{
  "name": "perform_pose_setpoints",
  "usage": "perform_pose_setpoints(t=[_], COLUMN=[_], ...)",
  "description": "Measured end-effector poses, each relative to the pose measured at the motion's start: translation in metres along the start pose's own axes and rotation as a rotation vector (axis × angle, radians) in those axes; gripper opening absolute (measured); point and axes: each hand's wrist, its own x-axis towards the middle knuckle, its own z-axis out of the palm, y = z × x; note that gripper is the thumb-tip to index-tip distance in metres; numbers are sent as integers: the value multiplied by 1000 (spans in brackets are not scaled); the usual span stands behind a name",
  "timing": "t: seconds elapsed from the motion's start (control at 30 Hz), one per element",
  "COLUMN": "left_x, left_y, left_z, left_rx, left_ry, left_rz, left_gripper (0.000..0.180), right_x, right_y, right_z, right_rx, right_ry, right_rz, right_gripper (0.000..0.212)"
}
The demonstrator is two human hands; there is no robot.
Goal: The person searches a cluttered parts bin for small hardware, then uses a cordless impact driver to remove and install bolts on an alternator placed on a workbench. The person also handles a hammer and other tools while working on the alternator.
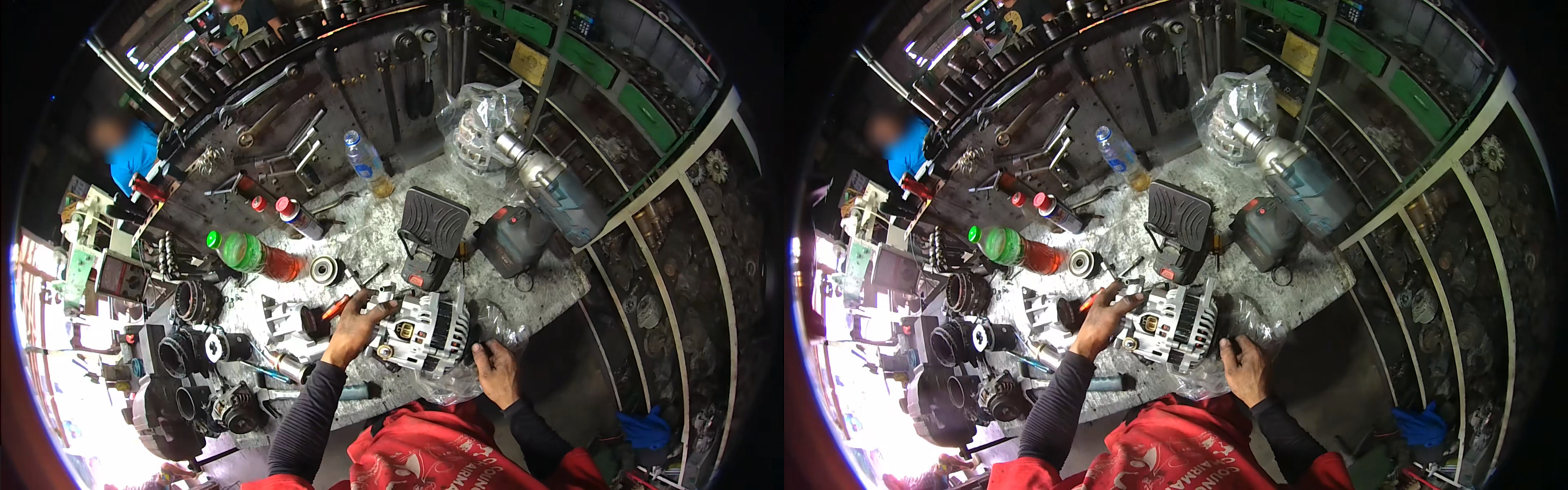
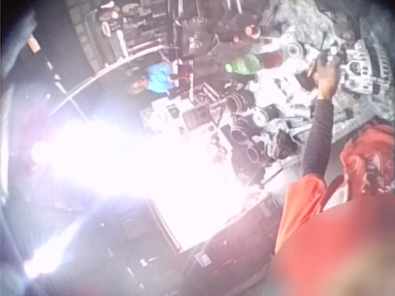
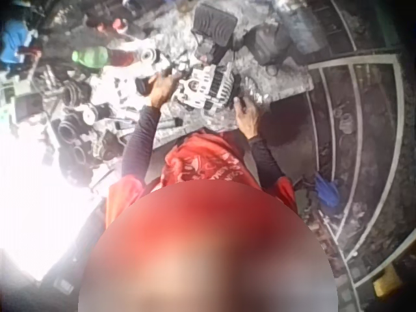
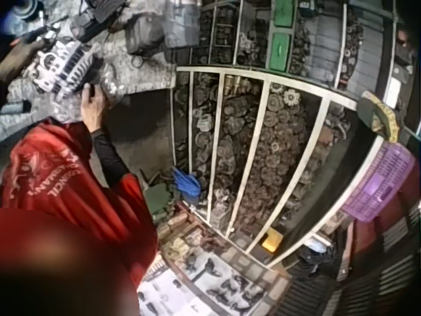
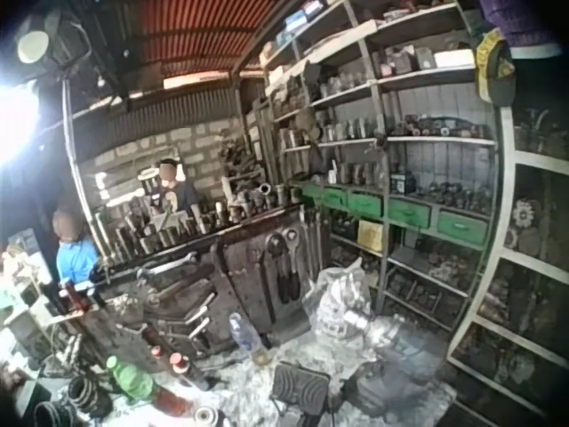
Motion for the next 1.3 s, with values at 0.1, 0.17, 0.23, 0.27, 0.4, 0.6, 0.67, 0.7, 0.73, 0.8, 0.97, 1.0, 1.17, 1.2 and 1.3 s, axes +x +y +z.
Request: perform_pose_setpoints(t=[0.1, 0.17, 0.23, 0.27, 0.4, 0.6, 0.67, 0.7, 0.73, 0.8, 0.97, 1.0, 1.17, 1.2, 1.3], left_x=[-4, -8, -12, -12, -16, -27, -29, -30, -31, -30, -31, -29, -31, -32, -33], left_y=[12, 19, 23, 25, 37, 65, 72, 73, 75, 73, 64, 63, 64, 65, 67], left_z=[10, 12, 12, 13, 16, 6, 2, 2, 3, 5, 7, 6, 5, 5, 7], left_rx=[-434, -361, -313, -288, -142, -123, -140, -147, -160, -158, -181, -173, -204, -254, -257], left_ry=[136, 175, 194, 198, 271, 232, 184, 162, 180, 170, 156, 143, 143, 171, 173], left_rz=[-268, -266, -215, -219, -163, -130, -157, -169, -140, -161, -208, -195, -145, -128, -129], left_gripper=[83, 83, 86, 87, 76, 81, 82, 82, 83, 83, 85, 85, 81, 81, 82], right_x=[1, 4, 6, 5, 10, 12, 9, 9, 8, 10, 19, 21, 25, 27, 29], right_y=[2, 5, 10, 14, 28, 47, 51, 52, 54, 55, 54, 54, 64, 68, 87], right_z=[3, 0, -2, -6, -6, 1, -1, -1, -5, -9, -18, -16, -18, -18, -21], right_rx=[-12, 2, 31, 191, -21, -175, -166, -199, -230, -309, -272, -185, -349, -344, -337], right_ry=[253, 179, 128, -41, 89, 195, 166, 141, 134, 65, -88, -27, 1, 0, 5], right_rz=[-341, -279, -208, 33, -209, -296, -276, -220, -215, -160, -23, -195, -242, -246, -267], right_gripper=[39, 37, 37, 40, 41, 30, 27, 26, 26, 28, 42, 39, 44, 46, 51])
